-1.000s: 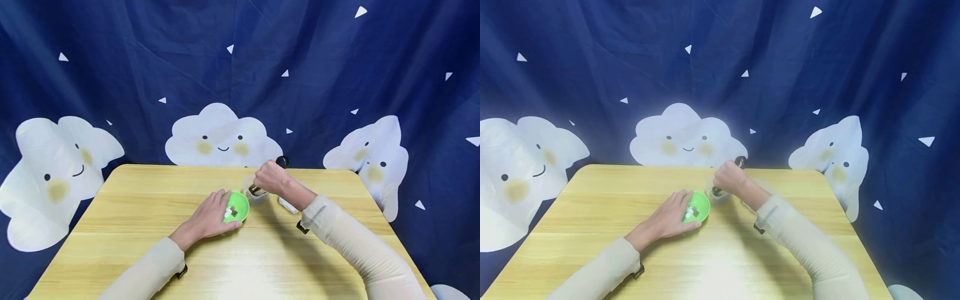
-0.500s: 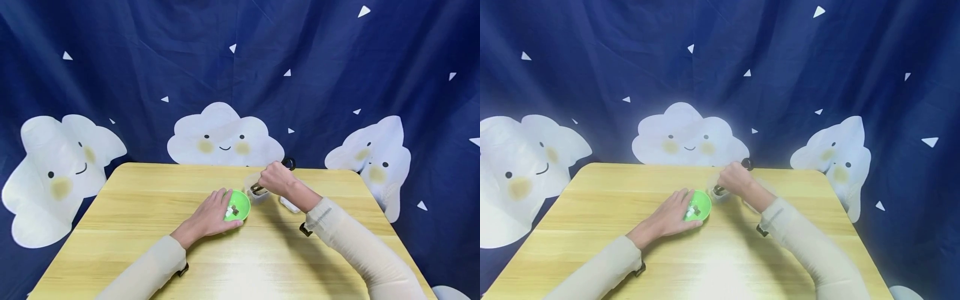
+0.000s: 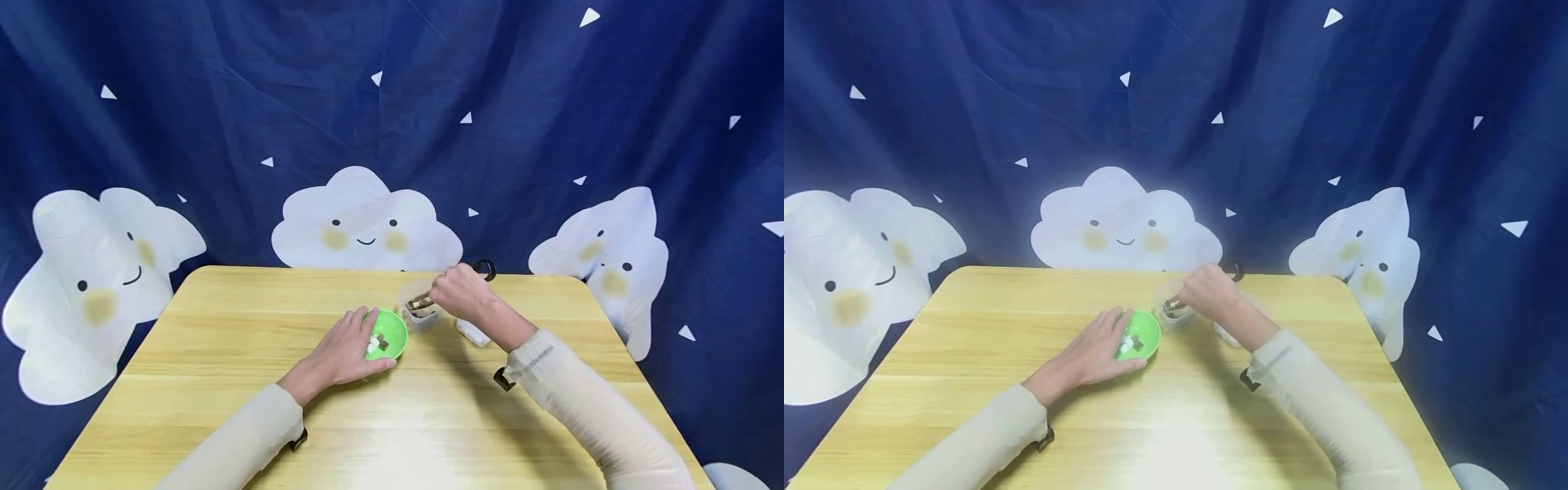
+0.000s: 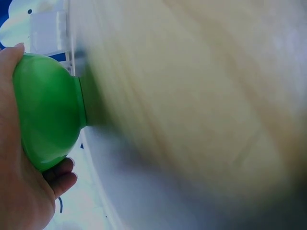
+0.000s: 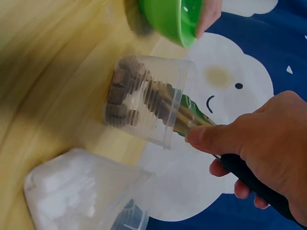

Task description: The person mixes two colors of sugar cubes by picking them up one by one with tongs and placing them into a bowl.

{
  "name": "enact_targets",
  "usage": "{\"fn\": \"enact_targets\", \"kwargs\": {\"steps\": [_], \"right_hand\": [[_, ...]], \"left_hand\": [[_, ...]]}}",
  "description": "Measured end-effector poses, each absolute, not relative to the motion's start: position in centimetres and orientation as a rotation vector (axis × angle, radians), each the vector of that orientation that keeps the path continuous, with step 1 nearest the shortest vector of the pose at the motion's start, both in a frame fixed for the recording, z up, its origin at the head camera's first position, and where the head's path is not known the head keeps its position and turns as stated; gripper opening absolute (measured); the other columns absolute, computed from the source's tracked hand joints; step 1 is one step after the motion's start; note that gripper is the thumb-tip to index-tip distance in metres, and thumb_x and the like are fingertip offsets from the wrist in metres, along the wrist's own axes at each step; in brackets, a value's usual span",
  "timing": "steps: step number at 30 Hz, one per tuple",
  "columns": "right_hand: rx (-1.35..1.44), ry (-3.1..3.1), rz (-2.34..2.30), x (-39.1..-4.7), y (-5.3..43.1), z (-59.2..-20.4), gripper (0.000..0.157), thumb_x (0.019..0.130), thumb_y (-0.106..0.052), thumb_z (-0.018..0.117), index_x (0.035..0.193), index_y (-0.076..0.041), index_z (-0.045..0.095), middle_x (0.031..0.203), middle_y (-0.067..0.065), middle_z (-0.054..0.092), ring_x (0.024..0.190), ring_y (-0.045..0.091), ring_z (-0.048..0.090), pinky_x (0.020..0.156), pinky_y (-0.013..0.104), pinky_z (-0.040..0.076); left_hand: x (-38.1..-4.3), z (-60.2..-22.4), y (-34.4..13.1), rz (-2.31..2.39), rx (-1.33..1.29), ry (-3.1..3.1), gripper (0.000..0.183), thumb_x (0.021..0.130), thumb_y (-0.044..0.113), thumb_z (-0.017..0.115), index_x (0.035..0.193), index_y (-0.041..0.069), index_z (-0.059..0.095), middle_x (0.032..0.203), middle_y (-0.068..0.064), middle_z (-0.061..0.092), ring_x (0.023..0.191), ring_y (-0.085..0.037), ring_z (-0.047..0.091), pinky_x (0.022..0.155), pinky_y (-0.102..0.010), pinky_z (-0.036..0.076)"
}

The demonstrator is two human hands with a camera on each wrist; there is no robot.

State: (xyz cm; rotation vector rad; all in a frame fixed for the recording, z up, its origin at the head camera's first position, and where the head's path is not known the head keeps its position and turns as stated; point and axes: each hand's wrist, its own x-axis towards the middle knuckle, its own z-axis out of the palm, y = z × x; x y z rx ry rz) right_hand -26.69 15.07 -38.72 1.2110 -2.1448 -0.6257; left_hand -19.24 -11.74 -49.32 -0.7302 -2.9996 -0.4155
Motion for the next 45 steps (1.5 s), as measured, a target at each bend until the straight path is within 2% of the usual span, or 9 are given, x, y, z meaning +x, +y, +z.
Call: {"fn": "enact_targets", "kwargs": {"steps": [5, 12, 17, 20, 24, 27, 39, 45], "right_hand": [[1.179, -2.159, -0.562, -26.5, 16.2, -38.9, 0.038, 0.081, 0.003, 0.067, 0.053, -0.02, 0.055, 0.052, -0.007, 0.051, 0.053, 0.011, 0.019, 0.037, 0.031, 0.036], [1.141, -2.23, -0.537, -26.3, 17.8, -39.4, 0.03, 0.082, 0.001, 0.068, 0.059, -0.015, 0.06, 0.052, -0.004, 0.049, 0.05, 0.01, 0.024, 0.038, 0.03, 0.033], [1.115, -2.227, -0.482, -25.9, 18.6, -39.4, 0.029, 0.081, 0.002, 0.068, 0.059, -0.014, 0.057, 0.051, -0.004, 0.047, 0.046, 0.011, 0.032, 0.037, 0.032, 0.034], [1.095, -2.254, -0.461, -25.7, 18.9, -39.2, 0.032, 0.084, -0.008, 0.074, 0.059, -0.015, 0.056, 0.052, -0.003, 0.047, 0.045, 0.012, 0.035, 0.038, 0.032, 0.036], [1.066, -2.285, -0.458, -25.3, 19.1, -39.1, 0.036, 0.084, -0.031, 0.083, 0.065, -0.012, 0.059, 0.057, -0.001, 0.055, 0.047, 0.016, 0.046, 0.04, 0.034, 0.041], [1.051, -2.279, -0.446, -25.1, 19.3, -39.3, 0.036, 0.082, -0.036, 0.085, 0.069, -0.011, 0.061, 0.062, 0.0, 0.061, 0.05, 0.02, 0.054, 0.043, 0.035, 0.044], [0.961, -2.279, -0.388, -24.0, 20.6, -39.8, 0.04, 0.084, -0.038, 0.084, 0.073, -0.008, 0.06, 0.063, 0.001, 0.06, 0.05, 0.021, 0.053, 0.041, 0.035, 0.045], [0.937, -2.277, -0.279, -23.7, 21.2, -40.0, 0.041, 0.083, -0.039, 0.085, 0.071, -0.011, 0.058, 0.063, 0.0, 0.061, 0.047, 0.02, 0.053, 0.036, 0.035, 0.038]], "left_hand": [[-19.1, -49.3, -11.7, -0.407, -0.734, -2.986, 0.114, 0.086, 0.083, 0.051, 0.162, 0.001, 0.029, 0.155, -0.023, 0.043, 0.13, -0.034, 0.051, 0.116, -0.048, 0.044], [-19.0, -49.1, -11.6, -0.427, -0.75, -2.981, 0.114, 0.086, 0.083, 0.051, 0.162, 0.001, 0.03, 0.155, -0.024, 0.043, 0.13, -0.034, 0.051, 0.116, -0.049, 0.044], [-19.1, -49.4, -11.5, -0.412, -0.751, -2.987, 0.114, 0.087, 0.083, 0.05, 0.162, 0.001, 0.029, 0.156, -0.024, 0.043, 0.13, -0.034, 0.051, 0.115, -0.048, 0.044], [-19.2, -49.6, -11.6, -0.418, -0.751, -2.987, 0.114, 0.087, 0.084, 0.049, 0.162, 0.002, 0.028, 0.155, -0.023, 0.043, 0.129, -0.033, 0.051, 0.114, -0.047, 0.044], [-19.3, -49.7, -11.9, -0.418, -0.746, -2.986, 0.114, 0.086, 0.084, 0.05, 0.163, 0.002, 0.027, 0.155, -0.023, 0.043, 0.129, -0.033, 0.051, 0.114, -0.047, 0.045], [-19.4, -49.6, -12.0, -0.408, -0.744, -2.994, 0.115, 0.087, 0.084, 0.049, 0.163, 0.002, 0.026, 0.156, -0.023, 0.043, 0.13, -0.033, 0.05, 0.115, -0.048, 0.045], [-19.4, -49.4, -11.7, -0.388, -0.755, -2.985, 0.115, 0.087, 0.085, 0.048, 0.162, 0.0, 0.028, 0.154, -0.023, 0.044, 0.128, -0.033, 0.051, 0.113, -0.047, 0.046], [-19.4, -49.6, -11.7, -0.376, -0.742, -2.991, 0.116, 0.086, 0.086, 0.047, 0.162, 0.001, 0.028, 0.153, -0.022, 0.044, 0.128, -0.032, 0.051, 0.112, -0.046, 0.046]]}}
